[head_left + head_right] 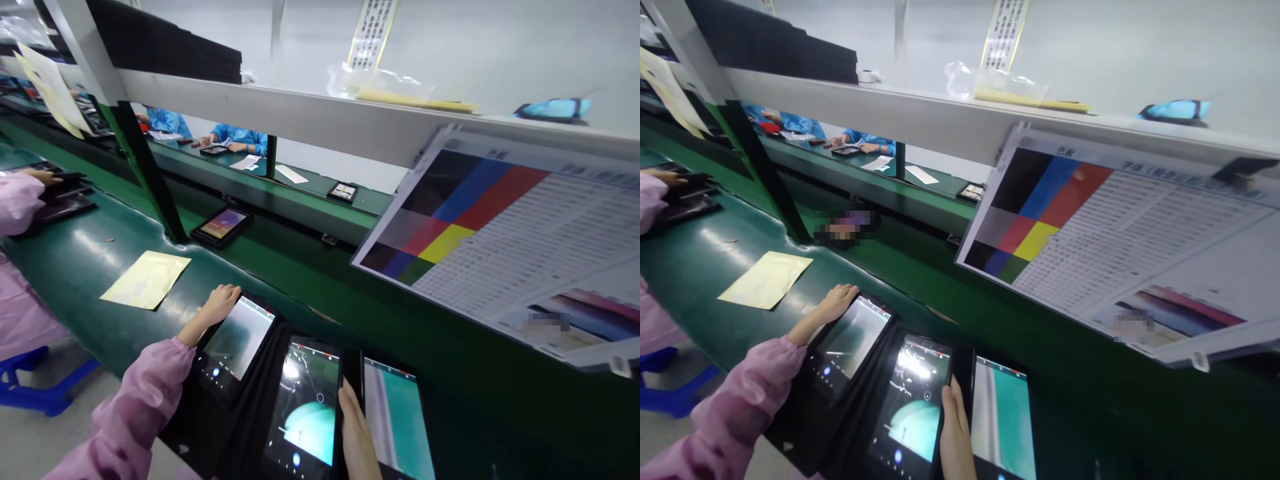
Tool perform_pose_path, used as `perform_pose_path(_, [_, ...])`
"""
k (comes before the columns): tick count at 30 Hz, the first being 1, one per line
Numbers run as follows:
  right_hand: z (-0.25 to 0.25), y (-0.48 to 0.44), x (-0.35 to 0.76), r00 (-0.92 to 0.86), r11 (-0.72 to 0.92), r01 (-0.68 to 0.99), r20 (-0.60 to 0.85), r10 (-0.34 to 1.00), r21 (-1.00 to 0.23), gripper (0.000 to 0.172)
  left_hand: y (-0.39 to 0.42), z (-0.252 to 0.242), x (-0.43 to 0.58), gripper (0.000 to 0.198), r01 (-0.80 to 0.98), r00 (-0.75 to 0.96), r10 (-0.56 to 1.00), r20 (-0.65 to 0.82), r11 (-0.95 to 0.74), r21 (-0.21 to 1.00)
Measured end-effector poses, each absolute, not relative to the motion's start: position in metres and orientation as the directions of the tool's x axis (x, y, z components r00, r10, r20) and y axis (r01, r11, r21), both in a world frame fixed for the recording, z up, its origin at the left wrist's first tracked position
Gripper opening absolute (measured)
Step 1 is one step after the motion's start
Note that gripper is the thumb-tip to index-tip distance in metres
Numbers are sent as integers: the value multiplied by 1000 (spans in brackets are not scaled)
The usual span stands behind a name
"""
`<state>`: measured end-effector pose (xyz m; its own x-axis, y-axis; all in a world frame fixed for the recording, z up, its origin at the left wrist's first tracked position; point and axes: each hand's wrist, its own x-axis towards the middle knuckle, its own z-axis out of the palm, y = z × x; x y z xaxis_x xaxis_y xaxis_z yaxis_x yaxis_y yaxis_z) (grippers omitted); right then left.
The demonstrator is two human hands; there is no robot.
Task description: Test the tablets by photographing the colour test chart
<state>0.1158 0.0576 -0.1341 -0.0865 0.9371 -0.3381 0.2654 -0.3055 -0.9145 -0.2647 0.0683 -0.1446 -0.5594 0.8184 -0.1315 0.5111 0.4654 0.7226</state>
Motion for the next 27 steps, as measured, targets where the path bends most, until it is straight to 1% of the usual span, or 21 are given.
perform_pose_path(1, [-123,58,112,-87,-300,273,-334,939,-914,76,66,-145,-264,34,505,-547,826,-138,457,732])
perform_pose_path(3, [-101,60,107,-110,-232,258,-268,957,-938,74,61,-143,-263,33,490,-520,843,-140,428,760])
perform_pose_path(5, [-87,62,103,-167,-157,198,-191,967,-967,69,54,-138,-262,34,475,-499,858,-121,388,790])
perform_pose_path(7, [-82,62,98,-240,-146,126,-172,955,-981,65,46,-128,-258,36,470,-497,864,-80,346,812])
perform_pose_path(10, [-86,60,89,-399,-144,78,-163,902,-987,61,34,-106,-248,40,497,-525,851,10,297,815])
perform_pose_path(14, [-86,57,78,-606,-112,88,-142,783,-990,56,18,-59,-226,37,577,-543,823,164,224,785])
perform_pose_path(15, [-83,56,76,-645,-100,76,-125,754,-992,56,16,-45,-218,36,596,-543,814,208,200,777])
perform_pose_path(17, [-74,55,75,-696,-92,21,-81,713,-996,61,16,-15,-199,35,628,-537,790,295,141,766])
perform_pose_path(19, [-63,55,77,-657,-98,-39,-48,752,-994,69,23,14,-175,35,646,-509,776,371,59,761])
perform_pose_path(21, [-50,55,85,-516,-95,-76,-42,856,-993,73,33,41,-147,37,651,-480,759,441,-30,759])
perform_pose_path(24, [-28,58,104,-266,-61,-132,-24,964,-989,66,45,67,-105,40,642,-471,727,500,-107,759])
perform_pose_path(27, [-5,62,123,-147,42,-238,79,986,-970,56,42,62,-70,44,585,-480,720,501,-163,794])
